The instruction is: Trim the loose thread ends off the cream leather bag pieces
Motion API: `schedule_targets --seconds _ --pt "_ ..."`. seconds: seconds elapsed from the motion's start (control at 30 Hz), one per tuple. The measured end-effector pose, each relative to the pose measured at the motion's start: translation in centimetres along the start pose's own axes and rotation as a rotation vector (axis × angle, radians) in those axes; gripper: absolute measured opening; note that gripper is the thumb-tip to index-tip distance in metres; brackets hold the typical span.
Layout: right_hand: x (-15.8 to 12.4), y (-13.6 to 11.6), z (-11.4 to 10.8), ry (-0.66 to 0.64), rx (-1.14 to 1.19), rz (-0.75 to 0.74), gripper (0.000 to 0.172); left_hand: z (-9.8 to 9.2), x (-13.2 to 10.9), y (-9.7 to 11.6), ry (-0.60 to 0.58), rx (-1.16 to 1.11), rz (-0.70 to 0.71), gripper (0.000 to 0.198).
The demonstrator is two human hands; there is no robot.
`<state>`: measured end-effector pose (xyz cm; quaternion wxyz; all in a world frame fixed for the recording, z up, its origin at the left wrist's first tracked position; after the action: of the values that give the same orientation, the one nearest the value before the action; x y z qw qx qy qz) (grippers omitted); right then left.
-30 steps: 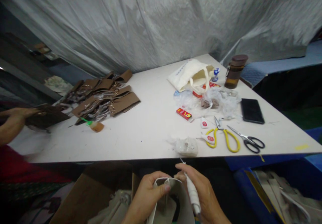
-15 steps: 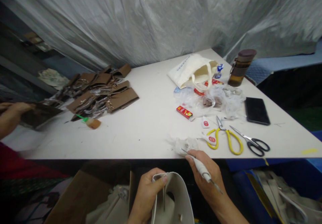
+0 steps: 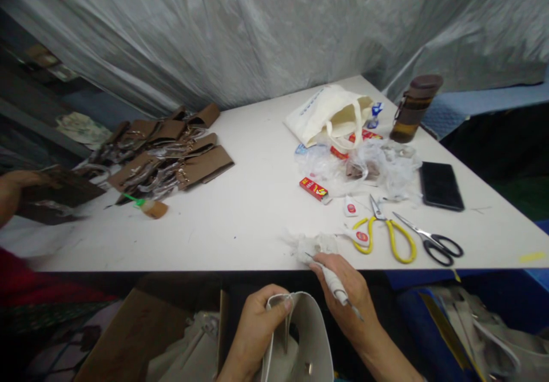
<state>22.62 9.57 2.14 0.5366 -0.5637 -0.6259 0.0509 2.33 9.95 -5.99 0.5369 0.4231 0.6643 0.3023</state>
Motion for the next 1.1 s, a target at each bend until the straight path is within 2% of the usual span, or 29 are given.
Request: schedule_targets --seconds 0.13,0.23,0.37,0.5,0.6,0.73,1.0,1.1 --pt "-0.1 0.5 0.0 0.005 0.009 0.023 0.016 0.4 0.1 0.0 -0.015 0.053 0.005 0.02" --pt "-0.4 1.2 -0.3 -0.002 0.055 0.106 0.016 0.6 -0.2 0.2 -0.035 0.098 0.027 0.019" --pt "-1.5 2.9 -0.7 -0.027 0.202 0.365 0.022 1.1 -0.5 0.3 -0.076 0.128 0.044 0.018" --pt "-3.8 3.8 1.4 -0.194 0.491 0.695 0.041 1.5 -0.8 0.4 -0.102 0.147 0.047 0.018" --pt "-5.2 4.0 2.6 -0.261 0.586 0.809 0.048 1.8 -1.0 0.5 -0.11 0.147 0.047 0.018" --pt "-5.8 4.2 2.9 -0.27 0.59 0.822 0.05 1.9 -1.2 0.6 -0.111 0.162 0.053 0.016" --pt "-5.4 3.6 2.8 -0.317 0.548 0.741 0.05 2.0 -1.4 0.4 -0.103 0.141 0.048 0.013" --pt "-5.3 3.2 2.8 -0.362 0.499 0.668 0.049 2.1 -1.4 0.4 -0.108 0.126 0.042 0.012"
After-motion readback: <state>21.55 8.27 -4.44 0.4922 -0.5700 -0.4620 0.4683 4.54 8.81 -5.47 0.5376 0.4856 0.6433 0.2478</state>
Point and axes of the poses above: each hand's wrist, its own x-axis towards the middle knuckle, its own z-axis out of the palm, y = z × x, the point moved 10 cm from there along x, towards the middle knuckle, and after that the axes turned 9 degrees about y, right-handed, at the moved point
